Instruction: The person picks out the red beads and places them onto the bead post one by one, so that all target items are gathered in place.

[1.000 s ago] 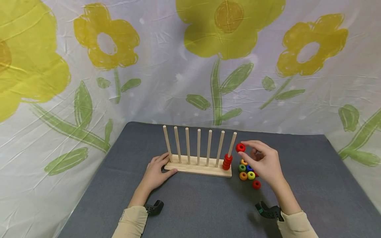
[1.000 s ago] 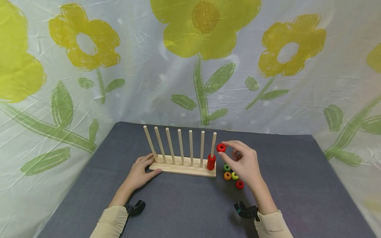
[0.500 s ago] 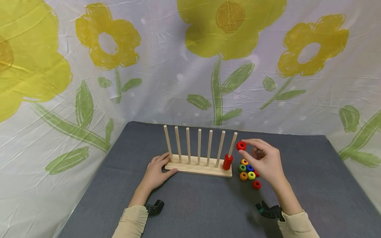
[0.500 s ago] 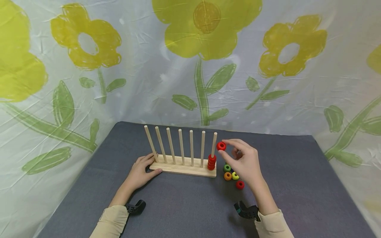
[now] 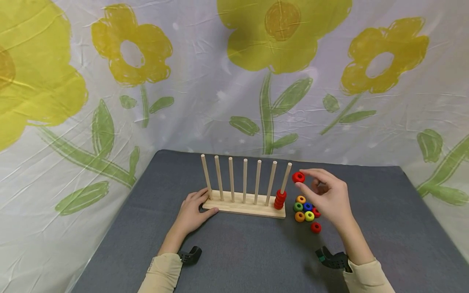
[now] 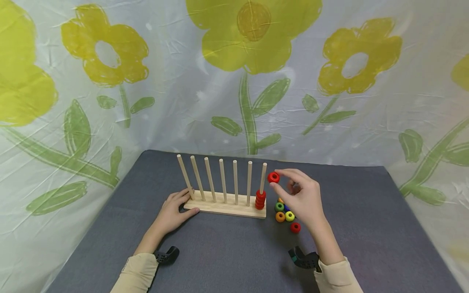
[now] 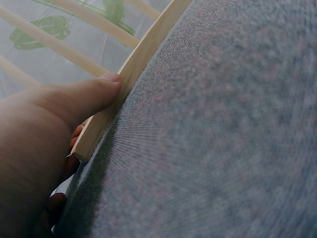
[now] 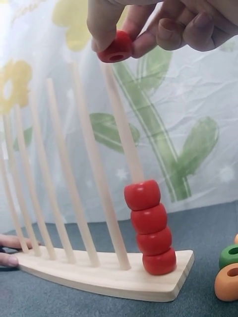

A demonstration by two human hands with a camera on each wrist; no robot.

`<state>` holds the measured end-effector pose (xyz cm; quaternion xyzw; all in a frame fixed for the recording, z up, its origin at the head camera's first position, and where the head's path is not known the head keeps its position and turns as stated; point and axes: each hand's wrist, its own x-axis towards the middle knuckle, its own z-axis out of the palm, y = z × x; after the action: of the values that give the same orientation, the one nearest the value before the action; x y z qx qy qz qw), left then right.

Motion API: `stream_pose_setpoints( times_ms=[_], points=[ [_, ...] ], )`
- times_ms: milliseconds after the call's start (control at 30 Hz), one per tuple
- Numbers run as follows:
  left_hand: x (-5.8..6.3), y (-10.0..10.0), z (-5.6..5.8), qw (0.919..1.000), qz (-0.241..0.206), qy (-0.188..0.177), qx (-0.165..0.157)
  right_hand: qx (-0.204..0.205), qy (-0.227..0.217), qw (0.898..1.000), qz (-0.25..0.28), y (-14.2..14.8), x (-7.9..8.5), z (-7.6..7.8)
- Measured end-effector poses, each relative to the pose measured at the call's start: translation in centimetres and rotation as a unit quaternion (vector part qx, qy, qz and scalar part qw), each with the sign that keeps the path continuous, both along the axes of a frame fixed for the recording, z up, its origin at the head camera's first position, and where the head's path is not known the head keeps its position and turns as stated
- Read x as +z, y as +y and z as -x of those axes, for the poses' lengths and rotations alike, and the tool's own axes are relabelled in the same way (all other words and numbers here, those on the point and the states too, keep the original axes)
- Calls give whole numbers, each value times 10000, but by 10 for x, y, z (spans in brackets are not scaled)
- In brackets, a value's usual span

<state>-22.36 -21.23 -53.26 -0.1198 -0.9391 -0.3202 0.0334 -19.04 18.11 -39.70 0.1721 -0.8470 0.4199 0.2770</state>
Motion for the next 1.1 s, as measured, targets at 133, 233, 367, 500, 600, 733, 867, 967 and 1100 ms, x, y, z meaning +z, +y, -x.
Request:
stream_pose_setpoints(
  times_ms=[133,233,367,500,600,733,867,967,1100],
  points=[
    [0,0,0,10000,11,3,-6,4,39,10000,49,0,2,0],
    [0,0,0,10000,15,11,-7,-14,54,10000,52,0,3,1],
    [-1,0,0,10000,15,0,-4,-65,57,10000,33,0,5,0],
    [-2,0,0,10000,8,-14,-6,-145,37,9999,38,0,7,-1],
    [-2,0,0,10000,19,4,-11,-198,-5,9998,75,0,10,-2],
    [-2,0,0,10000,32,25,-11,-192,1,9998,112,0,14,-2],
    [-1,0,0,10000,17,22,-15,-160,73,9997,161,0,18,-1],
    [-1,-1,0,10000,1,6,-15,-135,125,9996,195,-1,19,1],
    [0,0,0,10000,-22,-28,-11,-113,163,9996,176,-2,21,4]
  ],
)
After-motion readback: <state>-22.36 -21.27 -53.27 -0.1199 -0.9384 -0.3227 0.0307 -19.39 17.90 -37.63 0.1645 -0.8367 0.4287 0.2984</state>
